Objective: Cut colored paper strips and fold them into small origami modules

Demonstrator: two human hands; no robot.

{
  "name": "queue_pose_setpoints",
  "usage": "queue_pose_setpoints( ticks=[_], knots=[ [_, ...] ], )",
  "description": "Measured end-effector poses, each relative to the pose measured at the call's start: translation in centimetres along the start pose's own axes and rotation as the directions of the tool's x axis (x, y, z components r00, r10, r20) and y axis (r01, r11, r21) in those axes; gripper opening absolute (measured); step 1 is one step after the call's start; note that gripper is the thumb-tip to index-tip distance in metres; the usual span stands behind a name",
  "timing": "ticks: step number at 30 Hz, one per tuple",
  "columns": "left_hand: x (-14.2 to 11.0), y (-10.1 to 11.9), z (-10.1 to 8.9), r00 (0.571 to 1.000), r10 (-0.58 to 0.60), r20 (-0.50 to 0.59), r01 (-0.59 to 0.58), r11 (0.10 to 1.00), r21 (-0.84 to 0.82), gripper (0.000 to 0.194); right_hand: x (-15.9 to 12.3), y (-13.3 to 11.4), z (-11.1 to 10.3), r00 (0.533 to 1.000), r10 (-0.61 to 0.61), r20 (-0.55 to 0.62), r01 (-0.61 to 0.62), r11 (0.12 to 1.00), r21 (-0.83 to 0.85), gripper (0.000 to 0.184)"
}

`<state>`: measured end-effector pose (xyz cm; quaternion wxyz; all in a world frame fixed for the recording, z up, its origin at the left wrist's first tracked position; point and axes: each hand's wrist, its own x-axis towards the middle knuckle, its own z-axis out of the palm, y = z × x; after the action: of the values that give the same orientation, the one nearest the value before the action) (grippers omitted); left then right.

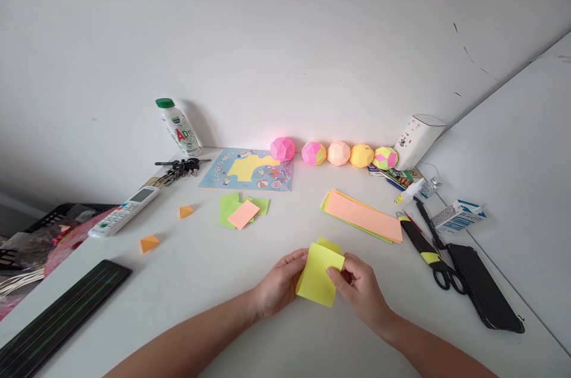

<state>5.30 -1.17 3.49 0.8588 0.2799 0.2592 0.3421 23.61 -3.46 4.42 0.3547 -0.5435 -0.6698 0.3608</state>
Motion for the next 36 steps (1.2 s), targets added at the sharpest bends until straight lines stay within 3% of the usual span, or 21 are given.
queue_pose_setpoints(
  ticks=[3,6,9,13,18,30,36],
  knots=[
    [-0.1,-0.2,0.0,0.997,0.062,0.045,-0.063,0.998,0.02,0.038,0.1,0.3,0.1,1.0,0.018,-0.019,-0.019,0.999,-0.044,0.033],
    [0.0,-0.3,0.1,0.997,0.075,-0.004,-0.074,0.995,0.064,0.037,0.0,0.5,0.1,0.999,0.033,-0.034,-0.035,0.998,-0.045,0.031],
    [0.1,-0.4,0.1,0.997,0.053,-0.048,-0.049,0.995,0.09,0.035,0.0,0.6,0.0,0.994,0.107,-0.035,-0.105,0.992,0.066,0.021],
    [0.0,-0.4,0.3,0.998,0.021,-0.058,-0.012,0.99,0.142,0.034,0.2,0.8,-0.2,0.979,0.195,0.059,-0.203,0.948,0.244,0.037],
    [-0.1,-0.6,0.2,0.995,0.024,-0.098,0.001,0.97,0.244,0.038,0.3,0.7,-0.3,0.975,0.168,0.147,-0.207,0.928,0.31,0.026],
    [0.0,-1.1,-0.5,0.977,0.115,-0.177,-0.04,0.924,0.38,0.035,-0.1,1.2,0.0,0.964,0.141,0.223,-0.187,0.961,0.201,0.025],
    [-0.1,-1.0,-0.3,0.984,0.101,-0.148,-0.038,0.925,0.378,0.034,0.1,1.0,-0.2,0.963,0.138,0.23,-0.185,0.962,0.199,0.028]
  ],
)
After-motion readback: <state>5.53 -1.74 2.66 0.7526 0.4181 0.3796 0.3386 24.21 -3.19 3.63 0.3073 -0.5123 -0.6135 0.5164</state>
